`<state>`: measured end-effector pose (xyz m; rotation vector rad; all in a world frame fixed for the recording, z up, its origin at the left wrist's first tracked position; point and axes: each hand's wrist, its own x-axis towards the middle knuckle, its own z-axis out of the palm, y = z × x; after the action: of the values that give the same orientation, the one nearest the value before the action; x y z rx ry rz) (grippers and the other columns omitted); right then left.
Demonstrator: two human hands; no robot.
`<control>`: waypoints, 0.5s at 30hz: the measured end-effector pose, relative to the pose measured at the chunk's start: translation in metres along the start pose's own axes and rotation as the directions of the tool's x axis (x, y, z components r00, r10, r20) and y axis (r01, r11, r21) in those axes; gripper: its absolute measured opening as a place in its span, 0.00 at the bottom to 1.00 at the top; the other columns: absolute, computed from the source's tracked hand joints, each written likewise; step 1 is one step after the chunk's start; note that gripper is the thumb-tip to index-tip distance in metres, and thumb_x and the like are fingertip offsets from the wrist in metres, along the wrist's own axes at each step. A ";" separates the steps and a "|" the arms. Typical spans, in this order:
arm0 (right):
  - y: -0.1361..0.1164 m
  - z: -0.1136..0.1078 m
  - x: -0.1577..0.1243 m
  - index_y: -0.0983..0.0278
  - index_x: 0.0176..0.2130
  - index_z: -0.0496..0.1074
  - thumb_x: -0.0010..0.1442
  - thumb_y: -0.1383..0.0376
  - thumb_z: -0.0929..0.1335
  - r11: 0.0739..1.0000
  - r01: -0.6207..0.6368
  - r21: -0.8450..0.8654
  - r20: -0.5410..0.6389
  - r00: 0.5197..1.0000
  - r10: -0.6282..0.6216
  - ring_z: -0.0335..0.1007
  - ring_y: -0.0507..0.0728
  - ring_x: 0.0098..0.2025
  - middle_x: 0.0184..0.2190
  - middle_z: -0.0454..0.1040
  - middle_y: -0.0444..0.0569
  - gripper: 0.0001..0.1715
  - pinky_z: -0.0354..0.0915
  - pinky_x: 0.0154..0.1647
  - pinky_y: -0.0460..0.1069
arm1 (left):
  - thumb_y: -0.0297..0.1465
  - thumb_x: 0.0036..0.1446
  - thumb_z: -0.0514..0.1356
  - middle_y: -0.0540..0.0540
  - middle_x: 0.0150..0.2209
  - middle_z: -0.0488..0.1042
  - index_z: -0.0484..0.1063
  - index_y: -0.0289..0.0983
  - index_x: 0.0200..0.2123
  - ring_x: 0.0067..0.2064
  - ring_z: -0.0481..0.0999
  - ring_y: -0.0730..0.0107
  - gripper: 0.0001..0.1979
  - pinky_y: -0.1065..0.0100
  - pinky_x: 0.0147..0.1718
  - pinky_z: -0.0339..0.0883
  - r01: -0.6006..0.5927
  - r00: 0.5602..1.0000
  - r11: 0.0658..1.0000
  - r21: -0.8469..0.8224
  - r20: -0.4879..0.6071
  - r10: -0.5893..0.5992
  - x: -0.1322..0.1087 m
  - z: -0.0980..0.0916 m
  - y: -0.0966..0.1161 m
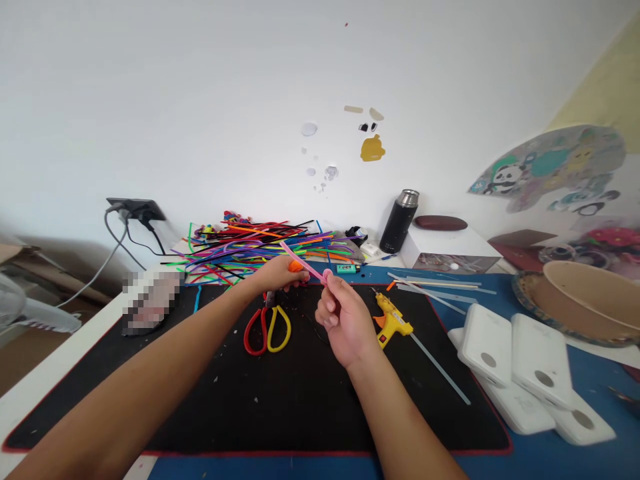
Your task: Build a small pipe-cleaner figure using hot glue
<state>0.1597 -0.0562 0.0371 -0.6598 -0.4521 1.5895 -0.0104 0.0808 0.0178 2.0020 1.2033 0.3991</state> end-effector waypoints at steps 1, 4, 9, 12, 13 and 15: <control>0.000 0.000 0.000 0.64 0.35 0.73 0.49 0.54 0.82 1.000 0.000 0.000 0.000 1.000 0.000 0.47 0.44 0.16 0.16 0.61 0.33 0.23 0.44 0.19 0.44 | 0.48 0.56 0.63 0.48 0.26 0.78 0.80 0.36 0.36 0.21 0.73 0.70 0.21 0.71 0.19 0.64 0.002 1.000 1.000 -0.025 0.006 -0.002 0.000 0.001 0.002; 0.000 0.000 0.000 0.64 0.35 0.74 0.50 0.54 0.81 1.000 0.002 0.002 -0.006 1.000 -0.002 0.47 0.44 0.16 0.16 0.61 0.33 0.23 0.44 0.19 0.44 | 0.47 0.57 0.62 0.48 0.24 0.77 0.79 0.35 0.33 0.22 0.74 0.70 0.19 0.71 0.21 0.67 0.017 1.000 0.996 -0.092 0.000 -0.017 -0.001 0.000 0.007; -0.002 0.001 0.000 0.64 0.35 0.73 0.49 0.54 0.81 1.000 0.005 -0.004 0.000 1.000 -0.005 0.46 0.44 0.16 0.16 0.61 0.33 0.23 0.44 0.18 0.44 | 0.44 0.60 0.58 0.45 0.26 0.78 0.76 0.35 0.29 0.23 0.77 0.70 0.19 0.73 0.20 0.67 0.084 0.996 0.977 -0.195 0.010 -0.083 -0.005 0.002 0.015; -0.001 0.000 0.000 0.64 0.36 0.74 0.50 0.54 0.81 1.000 0.001 -0.005 0.004 1.000 -0.001 0.46 0.44 0.16 0.16 0.61 0.33 0.22 0.43 0.18 0.44 | 0.44 0.58 0.60 0.45 0.22 0.78 0.75 0.35 0.26 0.20 0.75 0.69 0.18 0.71 0.18 0.67 0.146 0.986 0.971 -0.190 0.103 -0.129 -0.007 0.011 0.015; -0.001 -0.001 0.000 0.64 0.37 0.75 0.51 0.54 0.81 1.000 0.000 -0.005 0.003 1.000 0.000 0.46 0.44 0.16 0.17 0.61 0.33 0.22 0.43 0.18 0.44 | 0.43 0.56 0.61 0.45 0.21 0.77 0.75 0.35 0.24 0.18 0.74 0.69 0.18 0.70 0.18 0.68 0.162 0.982 0.971 -0.177 0.128 -0.141 -0.007 0.014 0.014; -0.001 -0.002 0.000 0.63 0.38 0.76 0.52 0.55 0.81 1.000 -0.001 -0.005 0.004 1.000 0.001 0.46 0.44 0.16 0.17 0.61 0.33 0.21 0.43 0.18 0.44 | 0.41 0.54 0.63 0.46 0.19 0.76 0.74 0.36 0.22 0.16 0.72 0.70 0.16 0.70 0.16 0.66 0.173 0.979 0.974 -0.145 0.133 -0.154 -0.006 0.020 0.011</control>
<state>0.1614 -0.0563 0.0359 -0.6612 -0.4585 1.5914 0.0058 0.0636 0.0131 1.7536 1.2119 0.2764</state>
